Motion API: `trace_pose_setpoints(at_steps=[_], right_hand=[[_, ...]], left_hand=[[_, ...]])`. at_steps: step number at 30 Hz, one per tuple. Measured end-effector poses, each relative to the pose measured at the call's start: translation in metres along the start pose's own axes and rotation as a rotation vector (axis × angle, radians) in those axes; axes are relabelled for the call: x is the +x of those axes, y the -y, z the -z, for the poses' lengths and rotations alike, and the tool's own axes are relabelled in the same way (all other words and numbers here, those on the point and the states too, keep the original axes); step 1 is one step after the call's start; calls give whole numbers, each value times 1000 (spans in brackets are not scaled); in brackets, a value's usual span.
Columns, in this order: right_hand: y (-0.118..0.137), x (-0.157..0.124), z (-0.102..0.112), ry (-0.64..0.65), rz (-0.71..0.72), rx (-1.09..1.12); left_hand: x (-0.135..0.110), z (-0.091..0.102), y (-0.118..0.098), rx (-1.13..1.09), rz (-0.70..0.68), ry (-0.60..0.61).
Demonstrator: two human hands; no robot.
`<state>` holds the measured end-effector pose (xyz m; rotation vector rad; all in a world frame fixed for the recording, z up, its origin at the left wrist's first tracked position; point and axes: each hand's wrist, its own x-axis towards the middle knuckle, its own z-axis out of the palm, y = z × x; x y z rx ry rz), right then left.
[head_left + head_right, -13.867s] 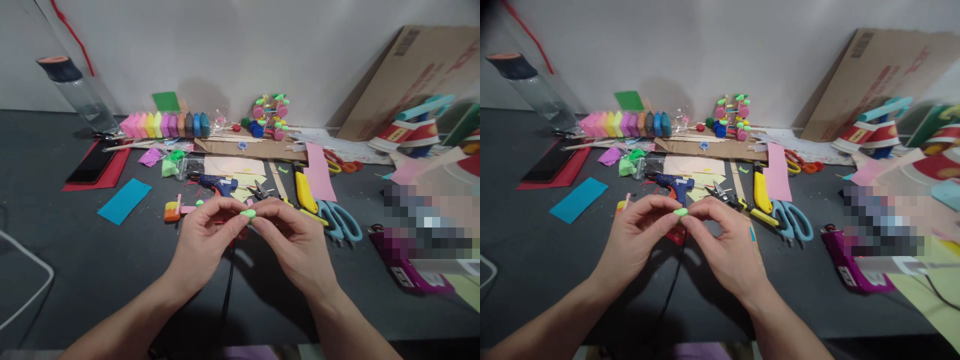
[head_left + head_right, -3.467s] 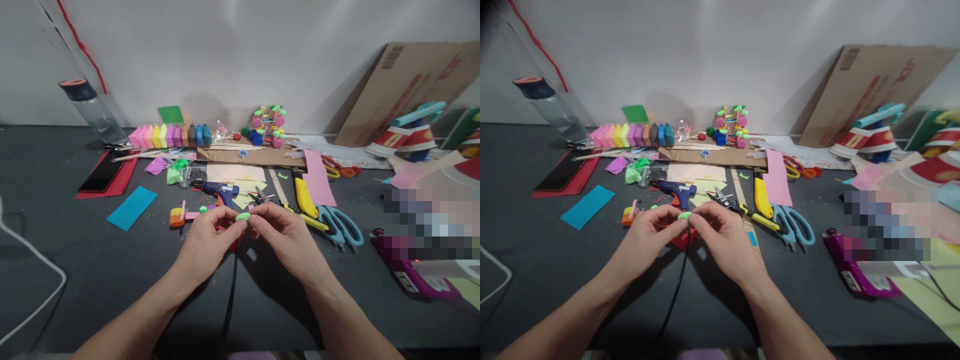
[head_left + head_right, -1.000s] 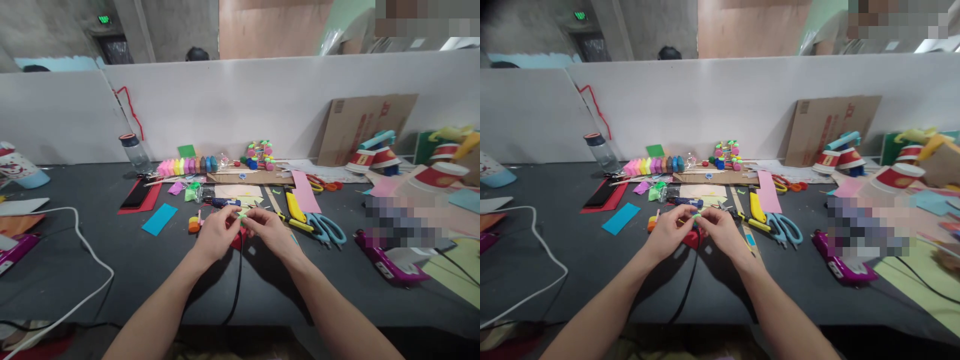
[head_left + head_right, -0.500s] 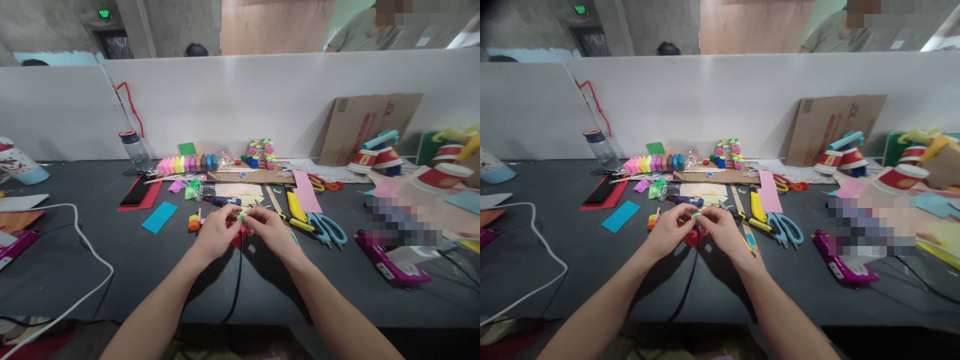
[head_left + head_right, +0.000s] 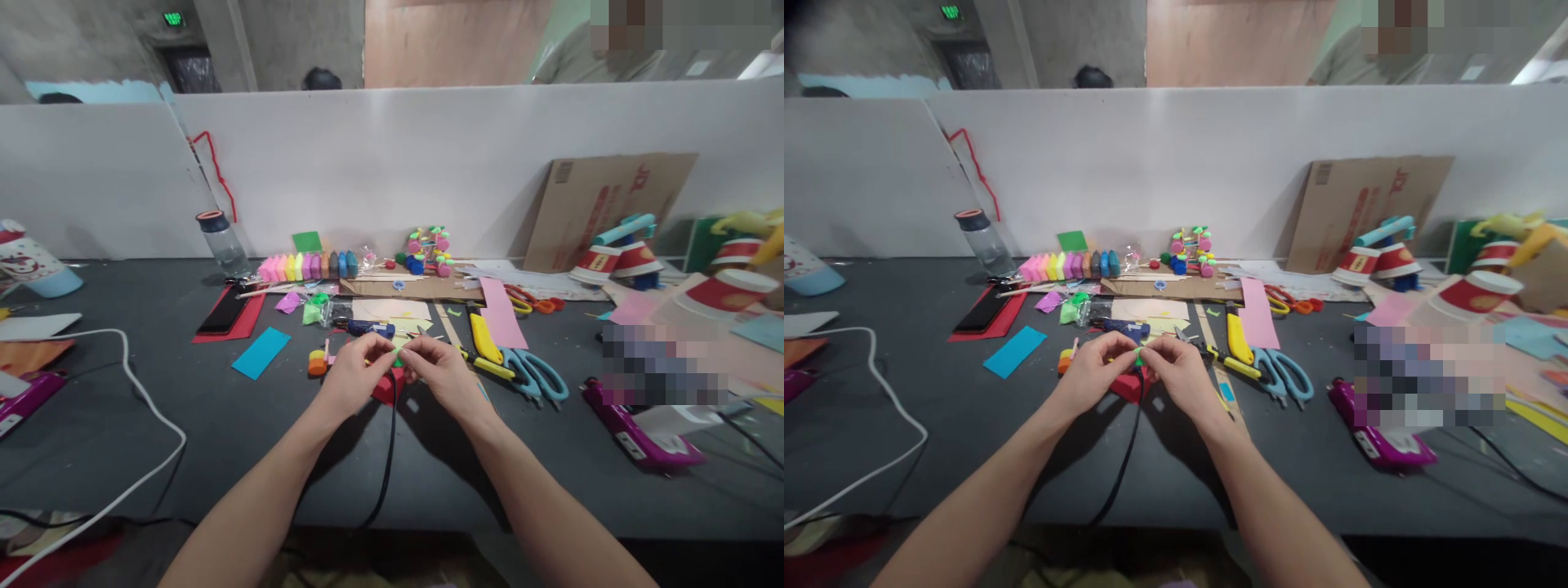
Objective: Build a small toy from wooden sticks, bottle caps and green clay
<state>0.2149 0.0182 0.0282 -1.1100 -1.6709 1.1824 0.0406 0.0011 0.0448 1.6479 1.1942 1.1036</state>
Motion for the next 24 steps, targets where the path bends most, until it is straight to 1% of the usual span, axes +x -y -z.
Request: trace_pose_setpoints(at_steps=[4, 14, 24], right_hand=[[1, -1, 0, -8, 0, 12], [-1, 0, 0, -2, -25, 24], [1, -1, 0, 5, -12, 61]], left_hand=[[1, 1, 0, -15, 6, -12], [1, 1, 0, -28, 36, 21], [3, 3, -1, -72, 31, -22]])
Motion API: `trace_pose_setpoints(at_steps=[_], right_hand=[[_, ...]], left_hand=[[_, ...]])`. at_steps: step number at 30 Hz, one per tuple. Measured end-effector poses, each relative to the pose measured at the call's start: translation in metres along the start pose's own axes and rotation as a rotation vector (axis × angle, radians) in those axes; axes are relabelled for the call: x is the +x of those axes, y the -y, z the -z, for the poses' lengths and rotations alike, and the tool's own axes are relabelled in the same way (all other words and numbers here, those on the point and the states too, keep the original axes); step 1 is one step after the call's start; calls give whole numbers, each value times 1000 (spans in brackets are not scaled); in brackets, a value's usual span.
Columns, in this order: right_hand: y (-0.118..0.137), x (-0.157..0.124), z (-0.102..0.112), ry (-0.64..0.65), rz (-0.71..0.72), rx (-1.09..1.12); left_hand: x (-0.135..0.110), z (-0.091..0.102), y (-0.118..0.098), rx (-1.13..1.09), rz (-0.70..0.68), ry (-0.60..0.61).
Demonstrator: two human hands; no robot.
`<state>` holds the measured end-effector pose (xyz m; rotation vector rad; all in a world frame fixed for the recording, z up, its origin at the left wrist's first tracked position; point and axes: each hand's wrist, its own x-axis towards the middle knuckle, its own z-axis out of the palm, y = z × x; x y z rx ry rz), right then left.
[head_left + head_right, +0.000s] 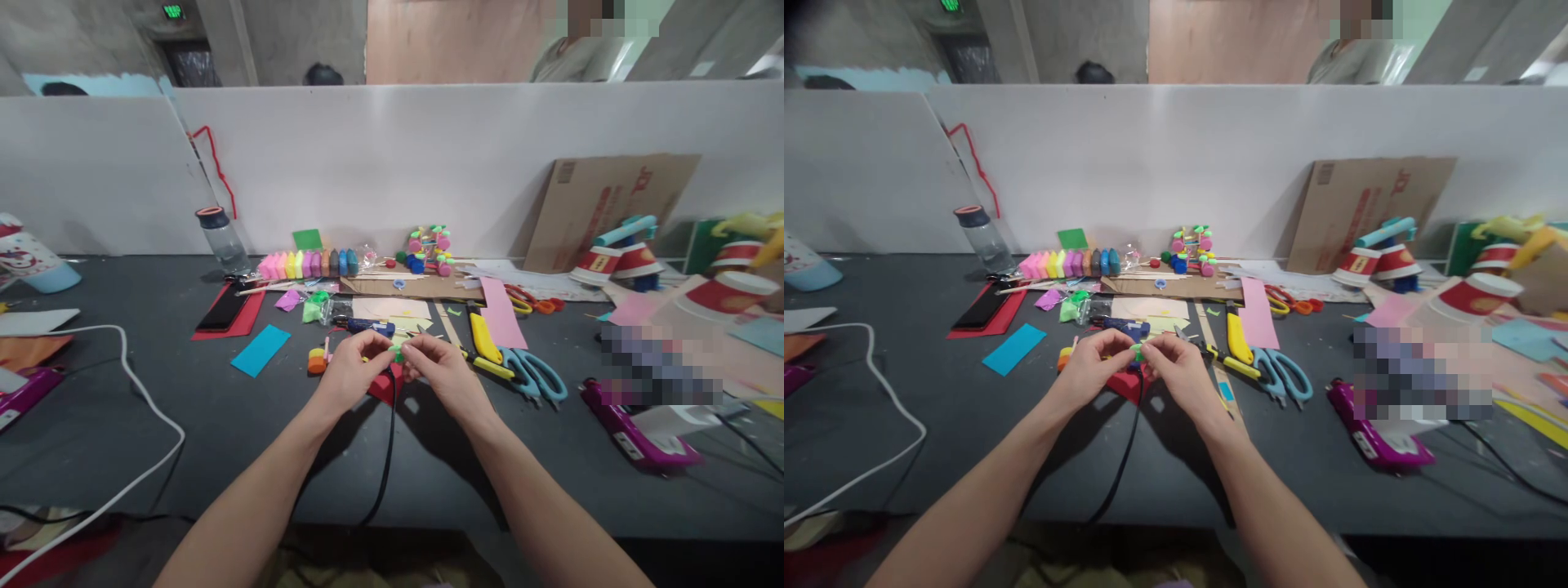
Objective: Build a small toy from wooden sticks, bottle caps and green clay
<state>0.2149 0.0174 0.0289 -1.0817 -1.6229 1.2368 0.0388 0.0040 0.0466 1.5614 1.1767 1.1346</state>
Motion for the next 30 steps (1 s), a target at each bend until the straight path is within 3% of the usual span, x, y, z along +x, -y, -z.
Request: trace_pose_setpoints(at_steps=[30], right_hand=[[0, 0, 1, 17, 3, 2]], left_hand=[[0, 0, 0, 10, 17, 10]])
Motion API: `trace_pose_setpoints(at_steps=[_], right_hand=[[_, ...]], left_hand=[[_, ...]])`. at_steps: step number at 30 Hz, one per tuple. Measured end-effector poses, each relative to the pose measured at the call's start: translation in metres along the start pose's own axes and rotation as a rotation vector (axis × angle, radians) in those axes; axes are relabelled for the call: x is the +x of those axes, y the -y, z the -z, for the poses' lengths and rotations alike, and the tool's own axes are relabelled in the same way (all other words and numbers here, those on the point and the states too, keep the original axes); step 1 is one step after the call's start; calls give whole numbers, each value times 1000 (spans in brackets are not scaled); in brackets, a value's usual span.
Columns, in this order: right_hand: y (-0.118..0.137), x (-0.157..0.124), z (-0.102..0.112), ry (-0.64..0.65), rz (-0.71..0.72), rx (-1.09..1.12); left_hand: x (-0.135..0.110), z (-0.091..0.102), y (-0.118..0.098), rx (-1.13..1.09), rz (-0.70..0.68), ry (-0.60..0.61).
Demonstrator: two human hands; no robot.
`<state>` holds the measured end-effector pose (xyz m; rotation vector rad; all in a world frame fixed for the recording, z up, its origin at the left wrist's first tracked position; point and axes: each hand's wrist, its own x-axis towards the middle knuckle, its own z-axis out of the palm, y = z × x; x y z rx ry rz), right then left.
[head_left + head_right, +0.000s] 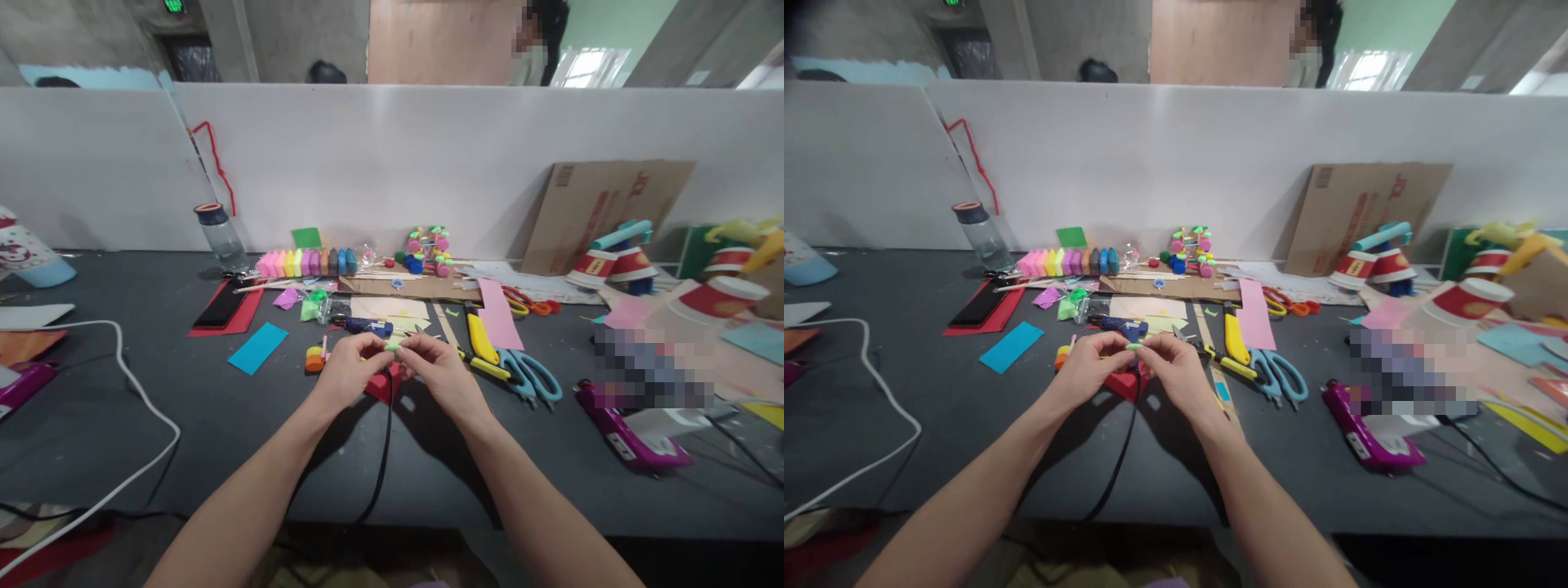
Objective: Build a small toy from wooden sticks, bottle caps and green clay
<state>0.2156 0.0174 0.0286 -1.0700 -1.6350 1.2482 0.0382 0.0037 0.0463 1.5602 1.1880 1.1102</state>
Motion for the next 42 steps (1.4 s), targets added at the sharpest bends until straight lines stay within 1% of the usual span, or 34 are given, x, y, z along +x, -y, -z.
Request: trace_pose_setpoints(at_steps=[8, 13, 17, 20, 27, 30, 36, 42], right_hand=[[-4, 1, -1, -31, -10, 22], [-1, 0, -3, -47, 8, 25], [2, -1, -3, -71, 34, 13], [2, -1, -3, -73, 25, 18], [-1, 0, -3, -8, -32, 37], [-1, 0, -4, 1, -43, 38], [-2, 1, -4, -17, -57, 62], [0, 1, -1, -115, -16, 75]], left_hand=[[1, -5, 4, -68, -11, 4], [0, -5, 1, -78, -10, -21], [0, -3, 0, -92, -6, 15], [0, -3, 1, -131, 11, 35], [3, -3, 5, -150, 41, -52], [3, -3, 5, -162, 48, -71], [4, -6, 7, -287, 90, -27], [4, -8, 5, -447, 190, -9]])
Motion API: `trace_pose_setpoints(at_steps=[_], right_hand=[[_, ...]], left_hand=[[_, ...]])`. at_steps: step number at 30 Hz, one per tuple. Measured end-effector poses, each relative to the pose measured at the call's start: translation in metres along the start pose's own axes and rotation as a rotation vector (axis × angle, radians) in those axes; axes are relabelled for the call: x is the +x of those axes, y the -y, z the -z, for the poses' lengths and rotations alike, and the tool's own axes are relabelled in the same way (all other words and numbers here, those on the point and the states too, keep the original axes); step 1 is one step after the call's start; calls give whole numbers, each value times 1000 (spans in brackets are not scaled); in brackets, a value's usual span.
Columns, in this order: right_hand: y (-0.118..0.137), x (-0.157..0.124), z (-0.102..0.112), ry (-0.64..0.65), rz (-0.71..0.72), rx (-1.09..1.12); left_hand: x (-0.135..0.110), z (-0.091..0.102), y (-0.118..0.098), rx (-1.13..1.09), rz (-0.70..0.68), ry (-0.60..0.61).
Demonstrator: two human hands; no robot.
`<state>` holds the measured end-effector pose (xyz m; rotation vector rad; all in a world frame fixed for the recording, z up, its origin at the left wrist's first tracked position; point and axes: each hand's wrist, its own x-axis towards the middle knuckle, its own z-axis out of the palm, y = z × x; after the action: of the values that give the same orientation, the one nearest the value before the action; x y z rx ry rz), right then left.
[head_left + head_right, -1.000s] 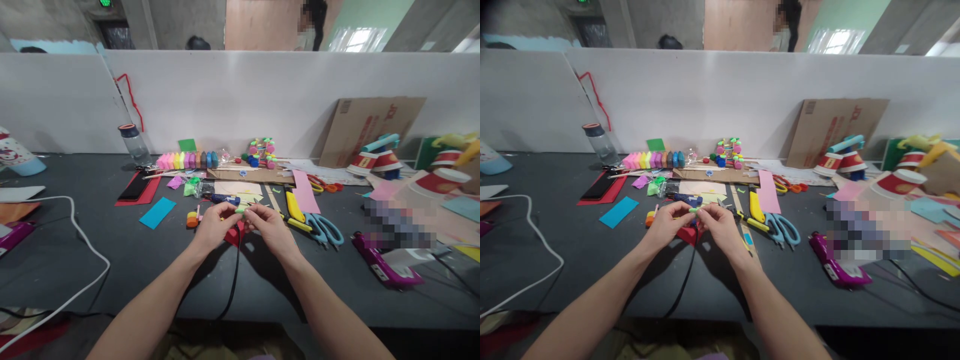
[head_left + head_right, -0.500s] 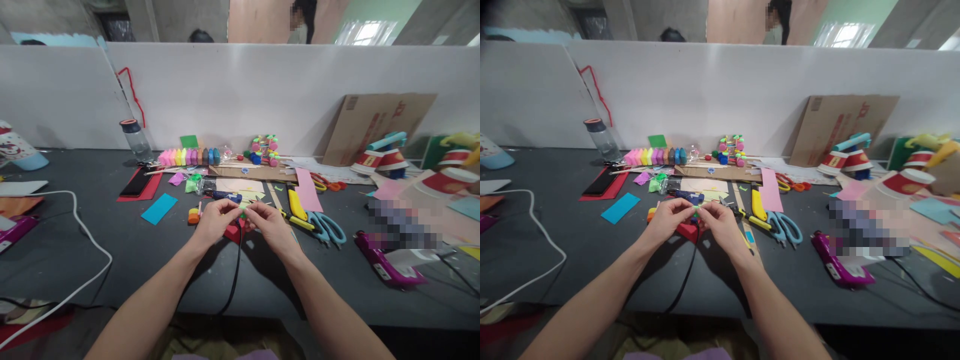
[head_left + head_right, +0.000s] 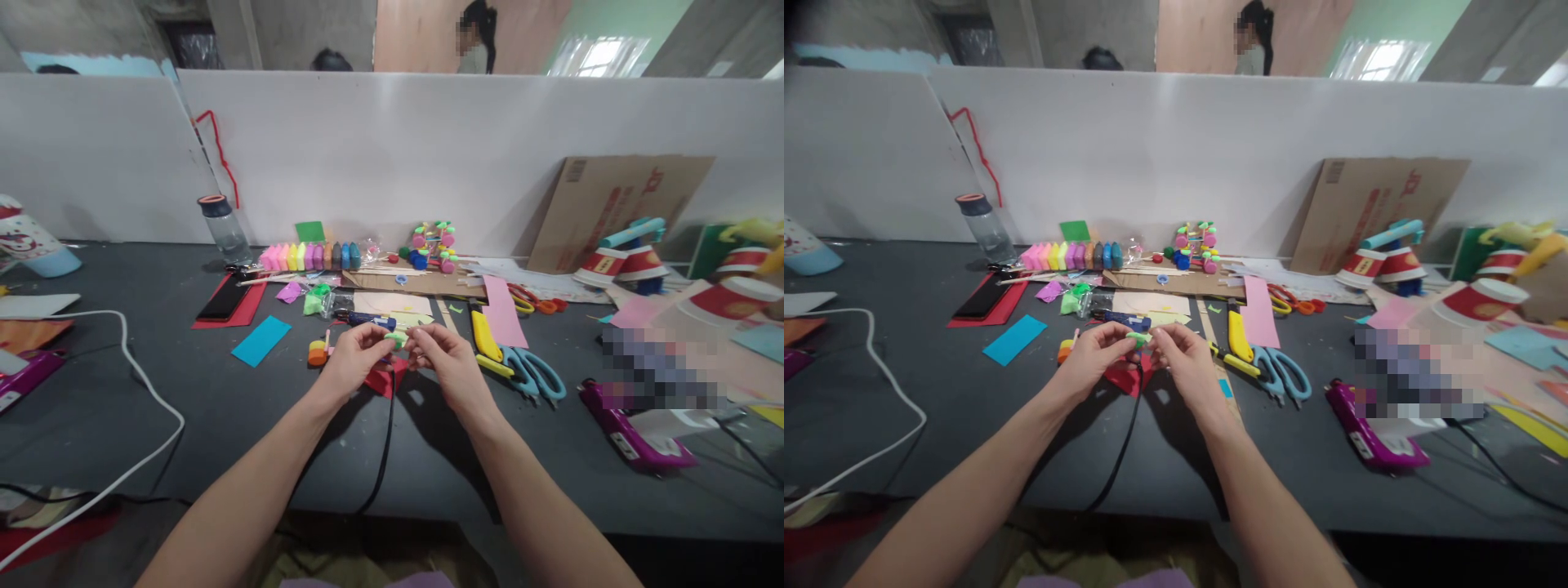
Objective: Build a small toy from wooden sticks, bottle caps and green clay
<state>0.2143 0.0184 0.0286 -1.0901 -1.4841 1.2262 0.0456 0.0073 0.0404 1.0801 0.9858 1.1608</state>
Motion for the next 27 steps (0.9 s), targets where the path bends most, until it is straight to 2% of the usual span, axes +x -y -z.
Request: trace_pose_setpoints(at_steps=[9, 18, 27], right_hand=[[-5, 0, -5, 5, 67, -80], [-6, -1, -8, 65, 50, -110], [-8, 0, -5, 89, 15, -104]], left_hand=[[-1, -2, 3, -100, 74, 31], [1, -4, 15, -52, 23, -43], [-2, -5, 10, -8, 28, -43]])
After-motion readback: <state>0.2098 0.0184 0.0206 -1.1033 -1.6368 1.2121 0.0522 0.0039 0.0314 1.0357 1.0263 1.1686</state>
